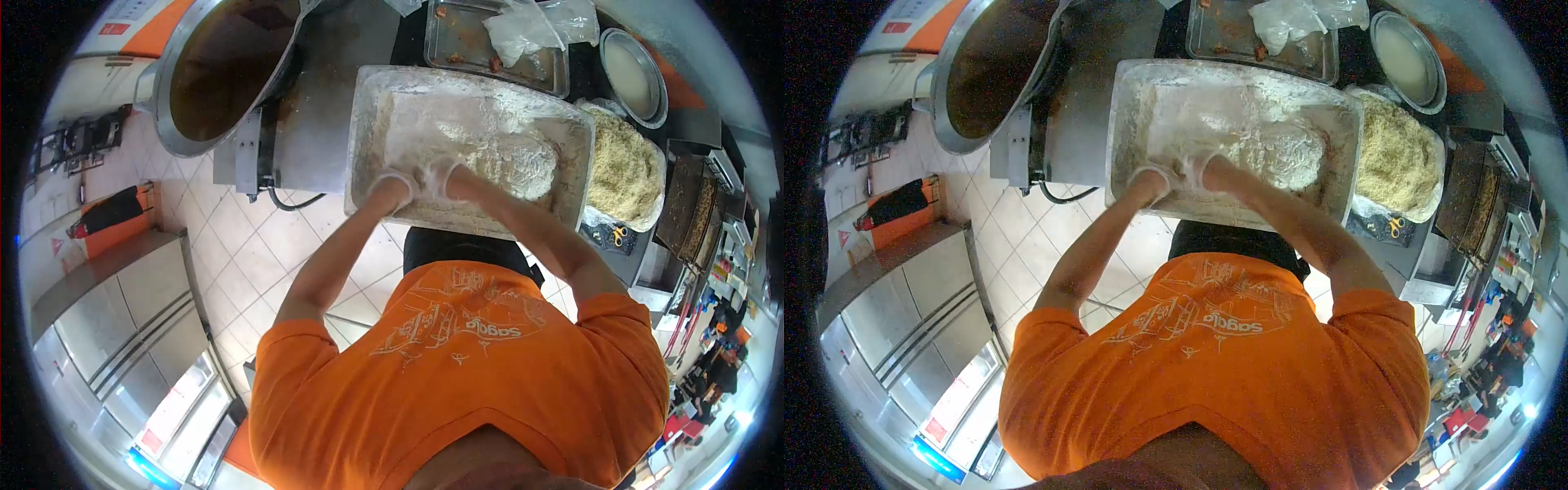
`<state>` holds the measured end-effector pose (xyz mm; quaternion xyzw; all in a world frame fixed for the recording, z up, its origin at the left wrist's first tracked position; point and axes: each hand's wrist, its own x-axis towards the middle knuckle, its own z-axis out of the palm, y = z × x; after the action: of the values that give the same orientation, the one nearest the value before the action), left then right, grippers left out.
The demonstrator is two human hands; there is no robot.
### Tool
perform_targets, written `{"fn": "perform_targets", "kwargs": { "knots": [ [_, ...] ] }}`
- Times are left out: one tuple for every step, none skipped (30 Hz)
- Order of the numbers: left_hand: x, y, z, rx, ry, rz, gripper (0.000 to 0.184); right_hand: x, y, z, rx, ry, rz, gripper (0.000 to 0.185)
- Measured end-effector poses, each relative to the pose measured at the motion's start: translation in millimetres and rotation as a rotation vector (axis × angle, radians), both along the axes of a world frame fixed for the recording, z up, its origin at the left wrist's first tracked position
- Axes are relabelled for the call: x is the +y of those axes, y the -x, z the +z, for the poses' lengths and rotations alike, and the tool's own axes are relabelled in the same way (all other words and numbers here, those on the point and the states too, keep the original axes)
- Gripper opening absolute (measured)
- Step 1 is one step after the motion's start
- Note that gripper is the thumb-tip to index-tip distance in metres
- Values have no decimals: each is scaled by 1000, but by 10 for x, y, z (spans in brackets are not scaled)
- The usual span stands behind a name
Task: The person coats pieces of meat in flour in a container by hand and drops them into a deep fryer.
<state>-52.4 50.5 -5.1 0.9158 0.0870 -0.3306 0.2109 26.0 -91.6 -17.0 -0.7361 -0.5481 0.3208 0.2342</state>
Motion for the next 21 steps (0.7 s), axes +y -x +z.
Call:
{"fn": "perform_targets", "kwargs": {
  "knots": [
    [-81, 56, -76, 4, 6, 6, 31, 43, 126, -15, -132, 206, 21, 26],
    [-155, 91, -210, -122, -22, 88, 28, 86, 217, -28, -270, 410, 39, 26],
    [-198, 81, -182, -248, -52, 168, 25, 112, 338, -77, -287, 183, -324, 21],
    [-178, 85, -146, -244, -52, 168, 25, 137, 347, -135, -284, 183, -324, 21],
    [-124, 87, -99, -315, -15, 198, 24, 172, 334, -192, -337, 121, -313, 18],
    [-81, 75, -24, -389, 20, 230, 22, 221, 289, -180, -392, 57, -300, 16],
    [-57, 64, -24, -391, 18, 228, 22, 273, 229, -166, -393, 54, -302, 16],
    [-45, 36, -44, -325, 45, 220, 23, 310, 158, -149, -353, 111, -258, 15],
    [-30, -4, -77, -261, 74, 210, 24, 318, 88, -142, -315, 168, -216, 13],
    [23, 4, -283, -268, 75, 203, 24, 307, 21, -164, -322, 167, -224, 13],
    [93, 79, -631, -239, 28, 96, 29, 293, -19, -200, -364, 113, -211, 14],
    [127, 126, -810, -206, -21, -8, 36, 278, -30, -224, -403, 58, -196, 14],
    [76, 93, -581, -206, -24, -8, 36, 262, -5, -153, -403, 56, -196, 14],
    [13, 52, -349, -203, -28, 166, 37, 244, 37, -86, -396, 95, -177, 15],
    [-16, 14, -181, -200, -31, 340, 38, 239, 63, -43, -390, 134, -158, 15],
    [36, -4, -315, -200, -32, 341, 38, 235, 91, -79, -389, 134, -157, 15],
    [104, -6, -541, -215, -10, 325, 40, 219, 152, -126, -441, 83, -166, 16],
    [104, -2, -484, -228, 13, 313, 43, 206, 207, -138, -490, 32, -172, 16],
    [88, -11, -420, -228, 13, 325, 43, 222, 189, -146, -491, 31, -160, 16],
    [90, -56, -351, -222, 107, 366, 39, 280, 117, -153, -489, -17, -200, 15],
    [92, -79, -227, -215, 200, 403, 37, 346, 43, -161, -485, -67, -245, 14]
  ]
}}
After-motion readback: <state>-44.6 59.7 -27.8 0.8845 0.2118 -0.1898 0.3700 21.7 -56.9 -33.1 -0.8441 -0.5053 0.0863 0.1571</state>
